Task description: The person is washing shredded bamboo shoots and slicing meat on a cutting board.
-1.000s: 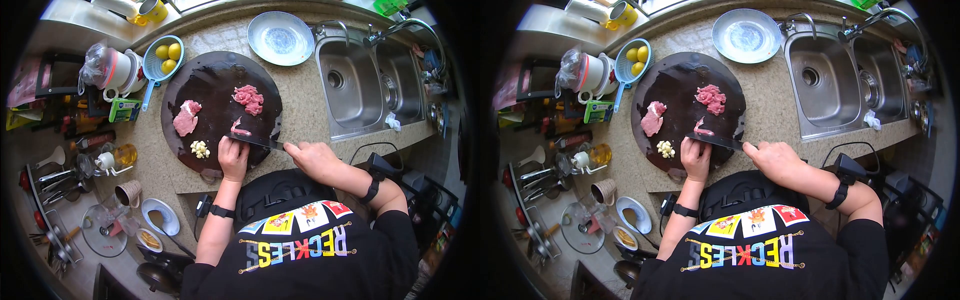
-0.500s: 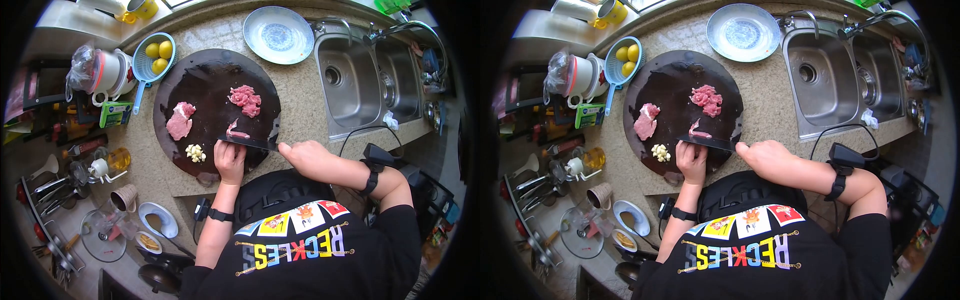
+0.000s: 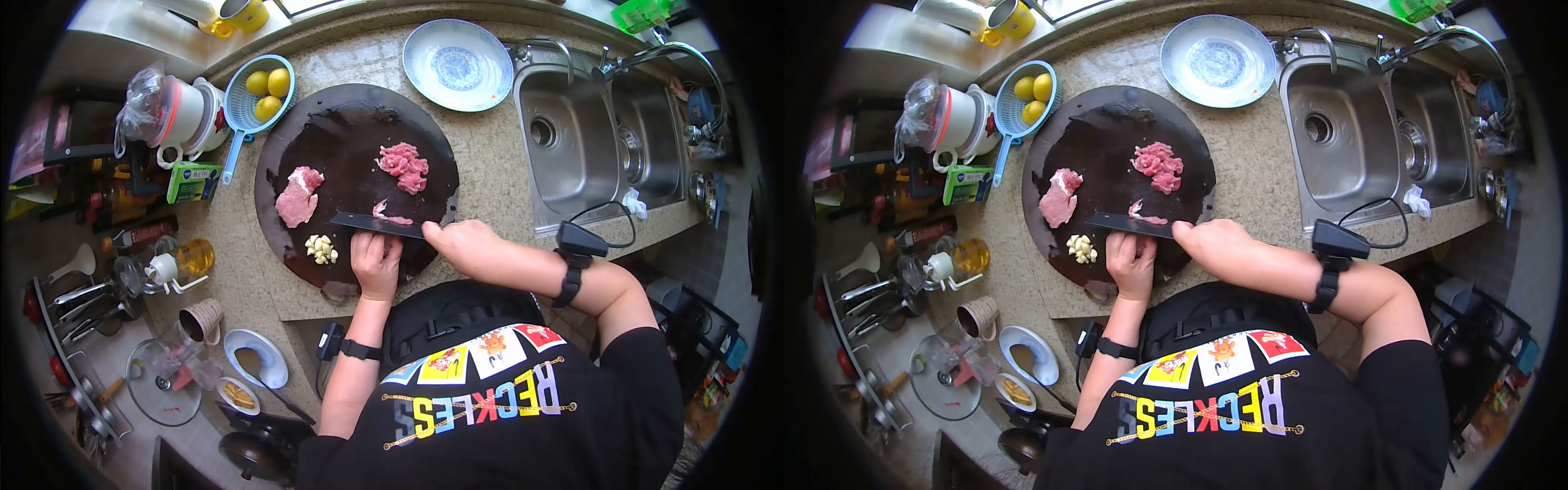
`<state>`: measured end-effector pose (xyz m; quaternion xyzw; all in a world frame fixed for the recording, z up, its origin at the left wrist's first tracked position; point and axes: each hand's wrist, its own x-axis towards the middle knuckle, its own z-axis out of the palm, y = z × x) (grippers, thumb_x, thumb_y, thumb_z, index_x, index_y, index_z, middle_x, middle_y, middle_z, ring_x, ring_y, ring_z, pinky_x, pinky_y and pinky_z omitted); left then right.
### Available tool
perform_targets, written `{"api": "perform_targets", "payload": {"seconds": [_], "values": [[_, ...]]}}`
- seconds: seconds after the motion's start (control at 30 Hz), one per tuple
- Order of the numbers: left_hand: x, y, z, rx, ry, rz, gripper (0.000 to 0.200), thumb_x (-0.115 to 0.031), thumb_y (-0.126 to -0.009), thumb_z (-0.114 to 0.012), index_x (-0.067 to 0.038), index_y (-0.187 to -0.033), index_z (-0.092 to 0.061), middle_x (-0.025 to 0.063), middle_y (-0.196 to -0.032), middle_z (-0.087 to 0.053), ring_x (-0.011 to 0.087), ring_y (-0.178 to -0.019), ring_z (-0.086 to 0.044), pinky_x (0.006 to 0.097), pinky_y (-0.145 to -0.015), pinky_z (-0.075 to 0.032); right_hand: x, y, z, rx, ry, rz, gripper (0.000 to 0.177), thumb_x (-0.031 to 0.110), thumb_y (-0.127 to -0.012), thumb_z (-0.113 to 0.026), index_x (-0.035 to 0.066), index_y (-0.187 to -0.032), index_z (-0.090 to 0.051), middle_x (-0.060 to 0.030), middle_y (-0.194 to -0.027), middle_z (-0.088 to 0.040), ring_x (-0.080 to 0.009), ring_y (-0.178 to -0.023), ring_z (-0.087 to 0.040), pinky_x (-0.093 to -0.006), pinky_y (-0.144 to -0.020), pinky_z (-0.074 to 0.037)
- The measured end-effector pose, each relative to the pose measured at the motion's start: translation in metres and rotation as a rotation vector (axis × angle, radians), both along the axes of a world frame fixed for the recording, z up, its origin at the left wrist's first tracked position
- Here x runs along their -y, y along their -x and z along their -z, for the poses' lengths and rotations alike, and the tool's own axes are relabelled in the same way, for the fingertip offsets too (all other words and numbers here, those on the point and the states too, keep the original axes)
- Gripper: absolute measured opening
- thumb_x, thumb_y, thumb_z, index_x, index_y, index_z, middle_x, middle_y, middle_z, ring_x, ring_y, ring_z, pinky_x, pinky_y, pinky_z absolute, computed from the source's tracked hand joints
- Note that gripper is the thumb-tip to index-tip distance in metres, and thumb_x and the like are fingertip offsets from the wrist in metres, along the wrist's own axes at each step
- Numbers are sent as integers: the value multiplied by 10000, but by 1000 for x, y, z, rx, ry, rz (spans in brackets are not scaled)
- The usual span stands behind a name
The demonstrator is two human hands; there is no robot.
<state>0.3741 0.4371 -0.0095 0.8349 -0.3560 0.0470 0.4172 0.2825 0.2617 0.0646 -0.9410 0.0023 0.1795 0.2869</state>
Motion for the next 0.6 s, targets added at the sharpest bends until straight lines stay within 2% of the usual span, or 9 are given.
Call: {"api": "perform_targets", "payload": {"seconds": [0.17,0.23,0.37,0.43,0.53,0.6], "values": [[4,0,-3,43,47,16,246,-10,-699,-721,-18,-934,-651,118,-967,-620,328,-912,-593,410,-806,-484,22,21,-5,13,28,21,168,57,-838,-511,3,-966,-417,-202,-673,-598,-403,-674,-624,-489,-575,-482],[5,-1,-6,71,79,29,205,-5,-717,-715,-14,-913,-654,110,-939,-628,311,-886,-599,396,-797,-481,26,17,-3,35,64,95,168,24,-814,-497,-10,-957,-418,-209,-681,-610,-406,-697,-633,-493,-589,-494],[1,1,-10,58,54,24,202,-3,-726,-712,-11,-921,-658,109,-933,-626,311,-898,-600,396,-814,-482,32,11,-9,139,55,262,183,61,-844,-522,20,-969,-395,-220,-686,-599,-429,-700,-615,-515,-600,-482],[1,2,-16,45,22,35,217,0,-725,-713,-8,-936,-665,111,-949,-631,314,-905,-602,391,-816,-483,33,12,-12,139,67,265,173,81,-864,-518,26,-969,-392,-217,-690,-599,-428,-701,-613,-517,-601,-480],[1,6,-19,127,20,-6,229,5,-727,-709,-5,-952,-667,113,-987,-637,312,-922,-601,386,-820,-483,36,18,-13,272,49,245,127,99,-904,-494,27,-946,-398,-211,-630,-553,-426,-639,-581,-509,-550,-447],[0,6,-15,121,34,32,235,10,-725,-708,-4,-956,-666,114,-1002,-638,310,-932,-600,385,-822,-482,33,24,-22,151,49,204,124,100,-897,-496,26,-945,-409,-206,-626,-556,-420,-628,-582,-506,-542,-447]]}}
